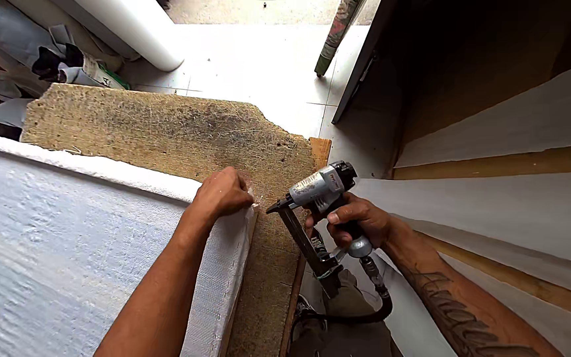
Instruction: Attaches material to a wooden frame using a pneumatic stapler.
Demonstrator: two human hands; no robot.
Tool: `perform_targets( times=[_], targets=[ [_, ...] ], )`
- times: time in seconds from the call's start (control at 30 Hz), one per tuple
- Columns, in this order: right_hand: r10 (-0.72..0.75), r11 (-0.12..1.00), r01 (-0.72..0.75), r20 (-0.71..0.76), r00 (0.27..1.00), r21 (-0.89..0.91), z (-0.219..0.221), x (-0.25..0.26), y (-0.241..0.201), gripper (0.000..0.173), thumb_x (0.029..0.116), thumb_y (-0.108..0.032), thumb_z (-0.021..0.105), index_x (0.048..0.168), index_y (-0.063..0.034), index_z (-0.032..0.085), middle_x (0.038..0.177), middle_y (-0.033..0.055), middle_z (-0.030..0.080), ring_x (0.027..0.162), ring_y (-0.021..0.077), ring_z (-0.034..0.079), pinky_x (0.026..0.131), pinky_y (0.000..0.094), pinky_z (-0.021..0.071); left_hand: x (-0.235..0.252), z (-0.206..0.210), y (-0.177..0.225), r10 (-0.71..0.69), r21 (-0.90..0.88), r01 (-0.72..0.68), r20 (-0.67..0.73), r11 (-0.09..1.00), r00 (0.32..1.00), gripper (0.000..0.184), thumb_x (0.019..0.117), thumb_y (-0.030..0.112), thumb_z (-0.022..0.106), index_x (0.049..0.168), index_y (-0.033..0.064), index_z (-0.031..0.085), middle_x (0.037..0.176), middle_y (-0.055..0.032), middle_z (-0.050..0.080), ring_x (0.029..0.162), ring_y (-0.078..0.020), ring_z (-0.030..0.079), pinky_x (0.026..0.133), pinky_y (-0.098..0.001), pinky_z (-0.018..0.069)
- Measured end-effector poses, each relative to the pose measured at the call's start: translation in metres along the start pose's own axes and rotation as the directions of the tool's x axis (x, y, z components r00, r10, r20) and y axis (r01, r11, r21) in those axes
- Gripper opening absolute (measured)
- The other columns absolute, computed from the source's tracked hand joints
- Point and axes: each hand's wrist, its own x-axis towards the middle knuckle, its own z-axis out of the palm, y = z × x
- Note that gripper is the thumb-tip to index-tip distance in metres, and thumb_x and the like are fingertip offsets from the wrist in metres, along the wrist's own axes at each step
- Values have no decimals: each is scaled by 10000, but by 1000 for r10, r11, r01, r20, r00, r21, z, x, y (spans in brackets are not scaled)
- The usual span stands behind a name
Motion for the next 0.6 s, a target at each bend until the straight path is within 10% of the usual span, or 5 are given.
perform_targets(
  times=[0.17, 0.33, 0.4, 0.53, 0.6],
  targets=[
    [193, 970, -176, 91, 977, -169, -2, 48, -52, 312, 932, -133, 583, 1241, -101, 614, 1070, 158, 730, 469, 103, 587, 448, 258, 536, 1, 4, -19, -7, -44, 6, -23, 999, 1000, 304, 898, 394, 777, 733, 153, 693, 710, -59, 643, 720, -264, 628, 672, -568, 501],
    [364, 915, -329, 128, 922, -233, -7, 87, -78, 265, 969, -105, 511, 1212, -78, 613, 1037, 147, 729, 471, 90, 596, 432, 239, 533, -14, 14, -11, -11, -107, -13, -224, 994, 974, 105, 935, 206, 724, 1008, 144, 766, 935, -72, 743, 913, -289, 687, 837, -620, 486],
    [411, 893, -369, 133, 902, -258, -8, 98, -85, 251, 976, -119, 505, 1200, -77, 609, 1001, 136, 716, 468, 88, 588, 423, 242, 531, -21, 30, -19, 72, -159, -168, -484, 973, 872, 226, 926, 104, 699, 1150, 90, 727, 1073, -111, 718, 1032, -304, 674, 924, -603, 493],
    [485, 863, -449, 132, 865, -230, -1, 106, -95, 284, 995, -110, 473, 1244, -71, 601, 1067, 163, 711, 487, 87, 594, 436, 230, 527, -57, 81, -35, 107, -95, -407, -889, 909, 446, 250, 956, 155, 621, 1159, 60, 732, 1115, -90, 719, 1073, -230, 680, 940, -418, 570],
    [485, 851, -448, 80, 871, -276, 8, 100, -97, 282, 978, -132, 503, 1236, -89, 607, 1037, 137, 712, 482, 86, 588, 443, 238, 536, -97, 117, -30, 58, -180, -493, -901, 851, 430, 195, 932, 165, 637, 1030, 50, 761, 979, -60, 735, 918, -140, 707, 808, -306, 614]
  ],
)
